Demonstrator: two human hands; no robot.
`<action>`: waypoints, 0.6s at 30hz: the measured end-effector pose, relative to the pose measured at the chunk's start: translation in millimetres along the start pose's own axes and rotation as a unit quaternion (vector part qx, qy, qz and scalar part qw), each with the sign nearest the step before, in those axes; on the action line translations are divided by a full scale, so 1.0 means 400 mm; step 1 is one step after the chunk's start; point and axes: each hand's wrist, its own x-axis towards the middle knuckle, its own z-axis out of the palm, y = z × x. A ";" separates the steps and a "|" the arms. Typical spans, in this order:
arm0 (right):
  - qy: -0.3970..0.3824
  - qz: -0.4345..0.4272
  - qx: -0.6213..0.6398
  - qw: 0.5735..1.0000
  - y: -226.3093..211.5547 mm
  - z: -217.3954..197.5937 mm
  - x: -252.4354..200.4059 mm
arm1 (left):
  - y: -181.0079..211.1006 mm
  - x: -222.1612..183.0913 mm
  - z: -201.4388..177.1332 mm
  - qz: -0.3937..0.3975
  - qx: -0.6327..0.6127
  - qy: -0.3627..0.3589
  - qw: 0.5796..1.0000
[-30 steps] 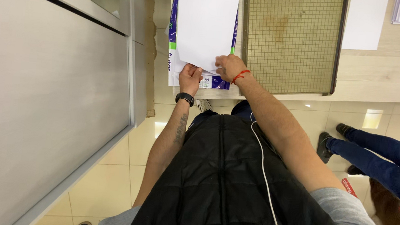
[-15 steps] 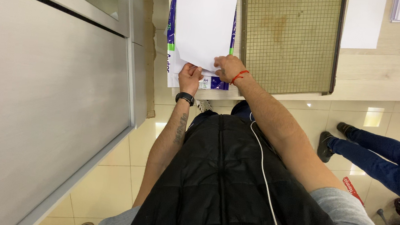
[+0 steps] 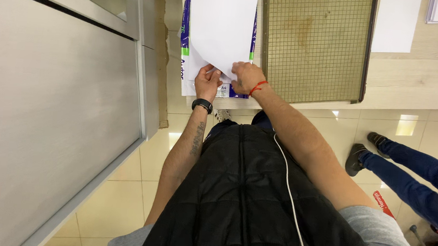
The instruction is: The person picks up sheets of paper from a pile and places them on a paper cutter, then pushes down the lever to cut the sheets into smaller pieces and moves the cut pieces into a separate pile.
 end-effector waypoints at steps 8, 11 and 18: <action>0.073 -0.071 -0.089 0.991 -0.030 0.051 -0.018 | 0.040 -0.035 -0.010 -0.012 0.011 0.015 1.000; 0.072 -0.078 -0.106 0.989 -0.038 0.035 -0.014 | 0.009 -0.023 -0.023 -0.018 0.005 0.020 1.000; 0.070 -0.077 -0.090 0.990 -0.032 0.042 -0.013 | 0.022 -0.047 -0.031 -0.026 -0.007 0.024 0.999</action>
